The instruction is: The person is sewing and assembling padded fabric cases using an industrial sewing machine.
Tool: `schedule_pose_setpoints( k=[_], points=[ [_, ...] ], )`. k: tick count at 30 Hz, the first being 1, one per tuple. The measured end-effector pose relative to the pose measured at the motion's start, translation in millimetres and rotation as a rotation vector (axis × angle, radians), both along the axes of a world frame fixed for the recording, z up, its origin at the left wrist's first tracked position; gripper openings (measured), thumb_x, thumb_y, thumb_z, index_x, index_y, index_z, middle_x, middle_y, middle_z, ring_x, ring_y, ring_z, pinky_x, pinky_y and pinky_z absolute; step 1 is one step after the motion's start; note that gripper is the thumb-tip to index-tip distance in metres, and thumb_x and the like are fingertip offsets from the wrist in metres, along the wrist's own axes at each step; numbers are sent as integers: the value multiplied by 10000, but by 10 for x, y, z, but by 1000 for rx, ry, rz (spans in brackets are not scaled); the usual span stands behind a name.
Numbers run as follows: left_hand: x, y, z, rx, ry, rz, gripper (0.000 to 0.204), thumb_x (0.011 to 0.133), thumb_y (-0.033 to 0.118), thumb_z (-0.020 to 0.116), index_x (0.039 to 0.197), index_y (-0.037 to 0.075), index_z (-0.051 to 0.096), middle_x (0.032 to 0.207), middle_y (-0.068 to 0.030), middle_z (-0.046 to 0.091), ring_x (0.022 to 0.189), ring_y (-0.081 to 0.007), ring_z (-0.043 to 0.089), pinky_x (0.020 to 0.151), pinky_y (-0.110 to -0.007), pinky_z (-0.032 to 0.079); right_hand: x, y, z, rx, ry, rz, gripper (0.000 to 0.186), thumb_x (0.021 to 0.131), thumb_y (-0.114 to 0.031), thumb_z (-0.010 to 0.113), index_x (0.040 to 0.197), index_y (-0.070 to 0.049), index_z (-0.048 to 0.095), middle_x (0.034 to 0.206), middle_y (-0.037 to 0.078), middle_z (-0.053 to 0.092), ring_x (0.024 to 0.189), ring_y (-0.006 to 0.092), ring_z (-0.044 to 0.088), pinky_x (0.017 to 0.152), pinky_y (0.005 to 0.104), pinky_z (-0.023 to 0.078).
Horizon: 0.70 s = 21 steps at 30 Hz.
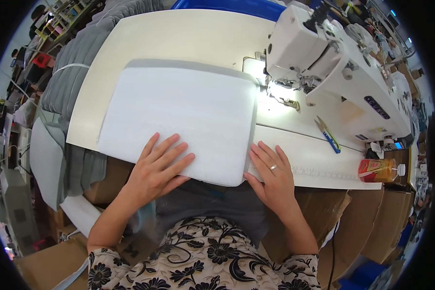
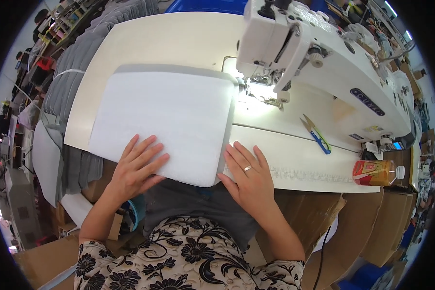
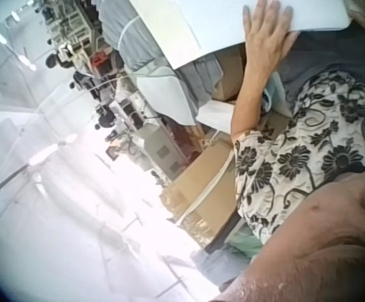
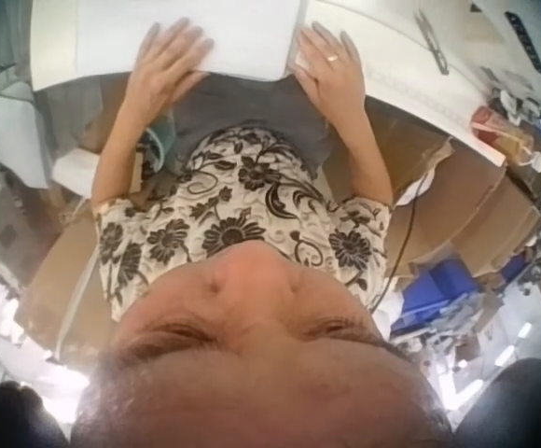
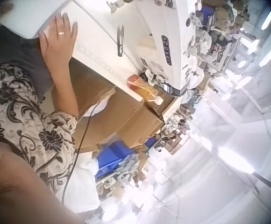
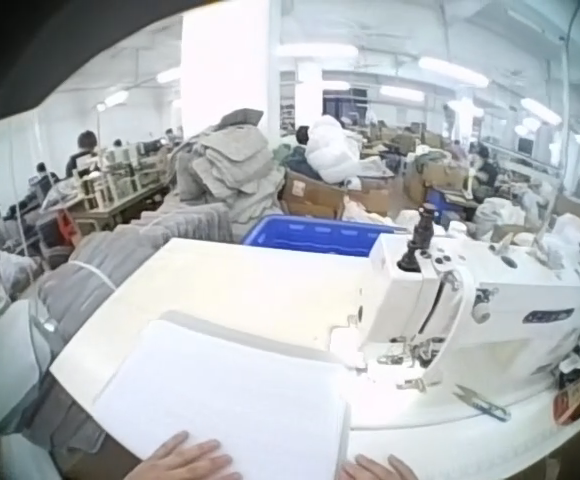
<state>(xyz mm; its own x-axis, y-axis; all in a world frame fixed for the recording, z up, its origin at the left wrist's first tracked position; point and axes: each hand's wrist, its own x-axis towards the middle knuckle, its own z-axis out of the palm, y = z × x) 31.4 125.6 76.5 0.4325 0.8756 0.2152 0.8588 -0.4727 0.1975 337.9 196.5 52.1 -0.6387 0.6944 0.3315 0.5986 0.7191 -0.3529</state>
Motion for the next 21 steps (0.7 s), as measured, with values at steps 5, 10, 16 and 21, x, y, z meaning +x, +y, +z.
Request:
schedule_pose_setpoints(
  k=[5,10,16,21],
  points=[
    [-52,6,21,17,-15,-12,516,834,300,750,1308,145,617,1372,-83,564,1359,-282,469,1155,-557,292,-52,26,-7,-30,-21,22,451,835,-227,742,1219,-17,638,1361,89,588,1314,272,510,1117,506,340],
    [-16,65,-96,56,-56,-48,483,893,378,684,1313,157,597,1367,-78,565,1366,-267,455,1158,-552,279,13,-32,45,-36,-28,24,446,818,-171,736,1217,3,636,1334,121,610,1296,316,527,1133,522,322],
    [-5,-8,-92,61,-79,-12,475,904,376,672,1319,159,591,1364,-75,565,1375,-260,443,1154,-549,284,-7,-33,30,-59,-28,5,462,832,-155,714,1257,-1,617,1350,122,598,1315,320,511,1143,525,311],
    [-25,76,-149,91,-117,-63,505,872,368,709,1313,152,593,1366,-76,568,1358,-272,464,1151,-556,290,2,-58,54,-43,-51,-17,463,837,-160,712,1264,-10,612,1360,121,591,1314,318,512,1138,527,315]
  ],
)
